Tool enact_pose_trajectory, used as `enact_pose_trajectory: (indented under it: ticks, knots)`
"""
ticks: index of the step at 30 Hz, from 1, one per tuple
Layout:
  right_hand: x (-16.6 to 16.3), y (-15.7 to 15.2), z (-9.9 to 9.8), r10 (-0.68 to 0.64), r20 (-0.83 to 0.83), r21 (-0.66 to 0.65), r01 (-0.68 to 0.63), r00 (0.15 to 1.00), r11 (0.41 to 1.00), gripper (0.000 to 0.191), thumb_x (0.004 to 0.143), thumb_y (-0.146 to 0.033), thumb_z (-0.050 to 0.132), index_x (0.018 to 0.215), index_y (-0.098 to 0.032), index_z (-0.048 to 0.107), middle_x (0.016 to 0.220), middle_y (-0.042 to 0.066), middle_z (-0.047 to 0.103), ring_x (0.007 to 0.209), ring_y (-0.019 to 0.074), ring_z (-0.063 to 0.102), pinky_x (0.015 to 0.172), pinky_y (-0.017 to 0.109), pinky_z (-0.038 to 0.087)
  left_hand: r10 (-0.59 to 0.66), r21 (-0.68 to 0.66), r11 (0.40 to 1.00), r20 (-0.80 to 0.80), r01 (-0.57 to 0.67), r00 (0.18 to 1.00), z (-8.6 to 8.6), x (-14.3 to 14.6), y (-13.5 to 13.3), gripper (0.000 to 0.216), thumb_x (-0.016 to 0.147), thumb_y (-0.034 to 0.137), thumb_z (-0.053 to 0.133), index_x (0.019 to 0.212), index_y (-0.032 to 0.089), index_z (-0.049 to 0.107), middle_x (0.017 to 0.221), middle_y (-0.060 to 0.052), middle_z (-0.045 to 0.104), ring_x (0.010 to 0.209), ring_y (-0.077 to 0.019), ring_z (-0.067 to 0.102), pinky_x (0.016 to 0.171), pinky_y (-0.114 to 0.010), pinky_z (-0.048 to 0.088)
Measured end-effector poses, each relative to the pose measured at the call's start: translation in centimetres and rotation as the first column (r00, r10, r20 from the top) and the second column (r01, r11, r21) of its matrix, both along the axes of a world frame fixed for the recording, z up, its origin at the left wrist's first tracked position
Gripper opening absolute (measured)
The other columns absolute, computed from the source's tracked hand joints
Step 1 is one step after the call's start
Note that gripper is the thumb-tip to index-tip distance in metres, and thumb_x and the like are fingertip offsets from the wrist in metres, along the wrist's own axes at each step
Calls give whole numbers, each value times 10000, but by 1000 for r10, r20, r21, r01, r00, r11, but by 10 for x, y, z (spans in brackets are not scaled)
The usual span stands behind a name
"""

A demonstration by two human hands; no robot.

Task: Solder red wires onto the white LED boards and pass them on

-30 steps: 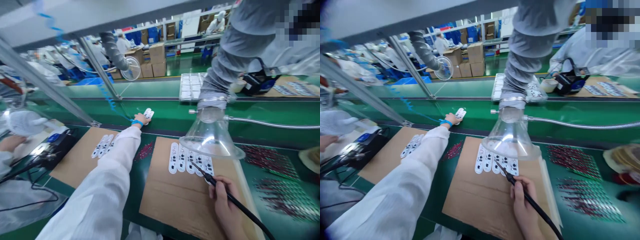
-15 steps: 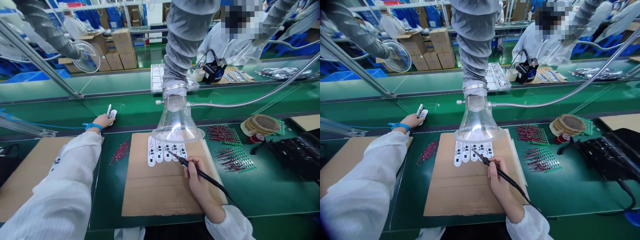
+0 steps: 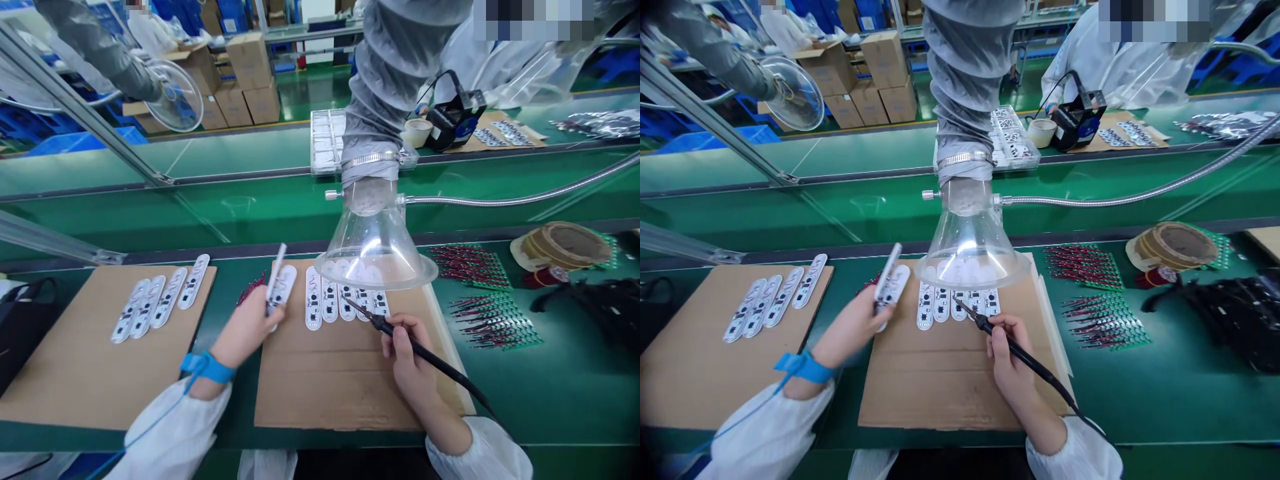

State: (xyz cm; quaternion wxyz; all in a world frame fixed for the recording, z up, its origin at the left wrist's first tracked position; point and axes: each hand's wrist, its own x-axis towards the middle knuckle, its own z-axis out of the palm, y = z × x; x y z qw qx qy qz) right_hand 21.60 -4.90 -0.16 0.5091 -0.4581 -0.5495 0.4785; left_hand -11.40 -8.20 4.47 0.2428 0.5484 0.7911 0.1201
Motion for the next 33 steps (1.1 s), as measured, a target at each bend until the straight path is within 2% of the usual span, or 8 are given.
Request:
enact_pose_trajectory:
  ticks: [3, 9, 14, 16, 20, 25, 30, 33]
  knots:
    - [0, 1, 4, -8, 12, 3, 8, 1000, 1000, 284, 1143, -551, 625, 1072, -277, 647, 702, -63, 558, 514, 143, 562, 480, 260, 475, -24, -67, 998, -70, 19, 997, -4, 27, -3, 263, 1056, 458, 563, 1093, 209, 638, 1128, -150, 751, 946, -327, 773, 762, -382, 517]
    - [-1, 2, 6, -25, 1, 11, 25, 1000, 1000, 305, 1140, -569, 627, 1066, -275, 654, 740, -53, 579, 521, 133, 563, 488, 260, 490, -51, -43, 998, -66, 48, 997, 4, 12, 9, 380, 1168, 455, 409, 892, 255, 578, 932, -62, 724, 879, -273, 719, 751, -348, 427]
    - [-1, 3, 6, -17, -14, 1, 17, 1000, 1000, 349, 1121, -608, 656, 1055, -266, 662, 757, -41, 608, 520, 131, 563, 485, 264, 489, 32, 65, 998, -105, -25, 994, -3, 14, 14, 342, 1104, 559, 580, 949, 256, 548, 1025, -61, 714, 939, -276, 706, 762, -346, 435]
    - [-1, 3, 7, -19, -12, -7, 19, 1000, 1000, 373, 1109, -637, 665, 1051, -268, 666, 756, -37, 618, 516, 136, 561, 481, 271, 486, 42, 102, 994, -89, -33, 995, -4, 18, 19, 285, 1073, 506, 627, 964, 255, 549, 1033, -62, 709, 920, -266, 701, 755, -344, 440]
    - [2, 4, 7, -31, 1, -39, 31, 1000, 999, 375, 1087, -651, 689, 1041, -280, 678, 772, -24, 634, 519, 153, 564, 490, 297, 480, 83, 181, 980, 27, -87, 996, 3, 14, 24, 181, 1043, 349, 553, 887, 256, 549, 900, -38, 704, 825, -233, 670, 753, -339, 450]
    - [6, 6, 7, -29, 34, -42, 31, 999, 999, 370, 1080, -663, 687, 1038, -296, 687, 711, -21, 623, 544, 197, 585, 516, 334, 492, 329, 267, 891, 180, -368, 927, 6, -22, -1, 207, 996, 401, 517, 931, 247, 639, 810, -11, 712, 732, -217, 644, 701, -324, 463]
    - [5, 9, 10, 1, 80, -15, 0, 997, 1000, 379, 1080, -687, 673, 1025, -312, 679, 638, -31, 616, 522, 215, 583, 513, 351, 501, 589, 296, 729, 189, -618, 786, -2, -71, -45, 354, 1004, 519, 509, 987, 217, 693, 914, -66, 761, 926, -283, 716, 833, -367, 554]
    - [4, 10, 11, 29, 82, 0, -29, 996, 1000, 352, 1093, -665, 662, 1024, -320, 679, 617, -33, 614, 503, 219, 566, 494, 355, 486, 683, 310, 655, 146, -689, 716, 0, -83, -71, 338, 996, 515, 557, 1060, 202, 667, 1012, -107, 746, 963, -305, 704, 868, -412, 568]
